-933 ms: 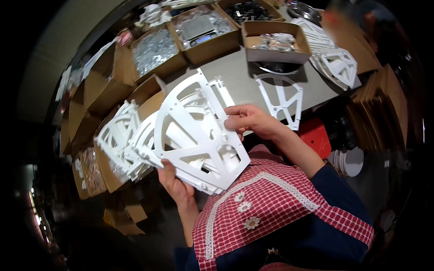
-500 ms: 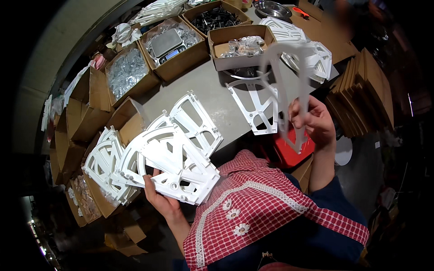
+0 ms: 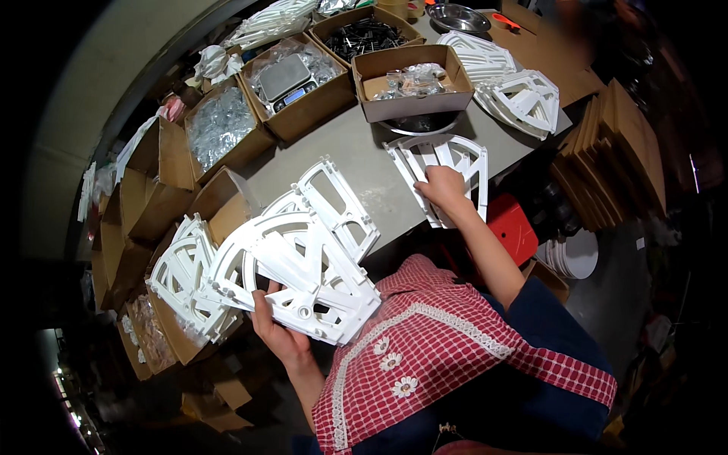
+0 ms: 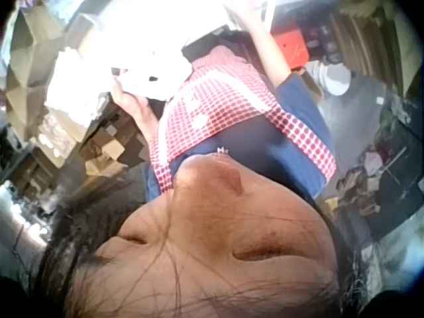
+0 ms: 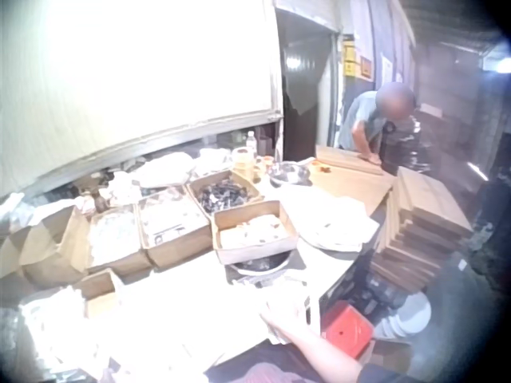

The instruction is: The person takes white plastic components from a yellow bag, stacks them on a table, and then places small bags of metal parts into a box on a digital scale.

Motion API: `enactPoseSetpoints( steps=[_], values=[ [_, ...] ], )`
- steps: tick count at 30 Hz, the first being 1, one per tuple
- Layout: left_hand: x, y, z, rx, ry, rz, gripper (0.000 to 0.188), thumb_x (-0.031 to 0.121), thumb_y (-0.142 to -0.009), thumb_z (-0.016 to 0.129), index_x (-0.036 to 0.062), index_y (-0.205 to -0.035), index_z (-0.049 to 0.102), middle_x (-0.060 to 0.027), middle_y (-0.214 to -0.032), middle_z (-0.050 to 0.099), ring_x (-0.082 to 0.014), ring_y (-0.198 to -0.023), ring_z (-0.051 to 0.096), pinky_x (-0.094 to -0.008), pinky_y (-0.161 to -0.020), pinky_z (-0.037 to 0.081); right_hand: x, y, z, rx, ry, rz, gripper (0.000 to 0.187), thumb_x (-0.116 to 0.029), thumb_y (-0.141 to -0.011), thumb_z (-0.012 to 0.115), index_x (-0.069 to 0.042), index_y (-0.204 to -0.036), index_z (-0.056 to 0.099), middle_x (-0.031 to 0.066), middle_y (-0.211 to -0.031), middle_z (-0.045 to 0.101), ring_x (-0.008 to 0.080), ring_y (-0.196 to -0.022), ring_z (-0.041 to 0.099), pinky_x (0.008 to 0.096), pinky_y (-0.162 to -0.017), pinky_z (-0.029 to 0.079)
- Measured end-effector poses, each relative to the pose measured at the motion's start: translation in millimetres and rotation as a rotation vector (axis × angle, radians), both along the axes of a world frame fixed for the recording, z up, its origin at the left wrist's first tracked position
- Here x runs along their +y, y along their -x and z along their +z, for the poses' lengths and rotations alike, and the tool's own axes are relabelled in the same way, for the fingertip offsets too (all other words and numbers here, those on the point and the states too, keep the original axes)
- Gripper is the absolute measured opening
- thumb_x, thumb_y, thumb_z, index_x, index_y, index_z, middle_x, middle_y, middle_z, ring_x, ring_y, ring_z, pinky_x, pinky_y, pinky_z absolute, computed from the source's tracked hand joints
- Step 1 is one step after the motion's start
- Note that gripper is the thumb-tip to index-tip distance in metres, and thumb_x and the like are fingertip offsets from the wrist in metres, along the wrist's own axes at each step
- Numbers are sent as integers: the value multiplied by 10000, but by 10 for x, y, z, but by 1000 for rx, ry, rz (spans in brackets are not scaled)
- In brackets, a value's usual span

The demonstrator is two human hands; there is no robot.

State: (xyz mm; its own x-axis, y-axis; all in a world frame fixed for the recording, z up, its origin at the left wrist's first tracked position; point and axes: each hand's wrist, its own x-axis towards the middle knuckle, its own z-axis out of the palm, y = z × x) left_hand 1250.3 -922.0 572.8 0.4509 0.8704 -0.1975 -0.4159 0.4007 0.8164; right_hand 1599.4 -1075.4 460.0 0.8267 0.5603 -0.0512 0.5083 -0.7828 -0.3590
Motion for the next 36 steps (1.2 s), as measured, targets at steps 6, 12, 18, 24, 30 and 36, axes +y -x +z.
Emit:
enactPoseSetpoints(
  steps=[6, 12, 18, 24, 30, 36],
  values=[
    [16, 99, -172, -91, 109, 63, 292, 280, -982, 518, -7, -1034, 541, -304, -1139, 585, -312, -992, 620, -426, -834, 537, 149, 195, -75, -125, -17, 136, 357, -364, -746, 710, -10, -798, 698, 224, -730, 638, 377, -713, 646, 466, -650, 526],
    [-76, 69, -80, -127, 192, 103, 341, 326, -983, 501, -8, -1023, 552, -302, -1150, 586, -346, -1047, 591, -472, -913, 484, 119, 347, 60, -128, 39, 250, 305, -314, -742, 723, -15, -800, 715, 224, -755, 642, 351, -729, 653, 438, -635, 536],
    [-64, 85, -96, -169, 188, 48, 324, 305, -981, 498, -15, -1011, 539, -308, -1158, 579, -357, -1080, 575, -474, -926, 472, 152, 187, 30, -191, 69, 242, 314, -326, -738, 732, -16, -779, 707, 189, -764, 656, 324, -781, 649, 424, -643, 539],
    [-58, 101, -186, -224, 187, 8, 328, 283, -982, 480, -31, -1047, 550, -304, -1179, 573, -376, -1126, 556, -484, -968, 442, 135, 260, -187, -391, 25, 415, 408, -412, -747, 723, -10, -812, 703, 135, -858, 643, 281, -929, 587, 399, -772, 489],
    [-37, 50, -330, -301, 171, -43, 339, 271, -985, 473, -48, -1075, 544, -307, -1190, 561, -349, -1102, 569, -453, -912, 484, 273, 569, 425, 33, -309, 467, 376, -379, -864, 650, -4, -867, 669, 149, -819, 635, 240, -763, 611, 364, -673, 497],
    [-35, -56, -280, -210, 173, -70, 541, 365, -1001, 457, -88, -1292, 406, -265, -1154, 558, -304, -1057, 581, -412, -892, 494, 424, 1081, 928, 589, -545, 485, 283, -264, -925, 594, 2, -838, 636, 38, -662, 607, 83, -556, 548, 243, -510, 460]
  ],
)
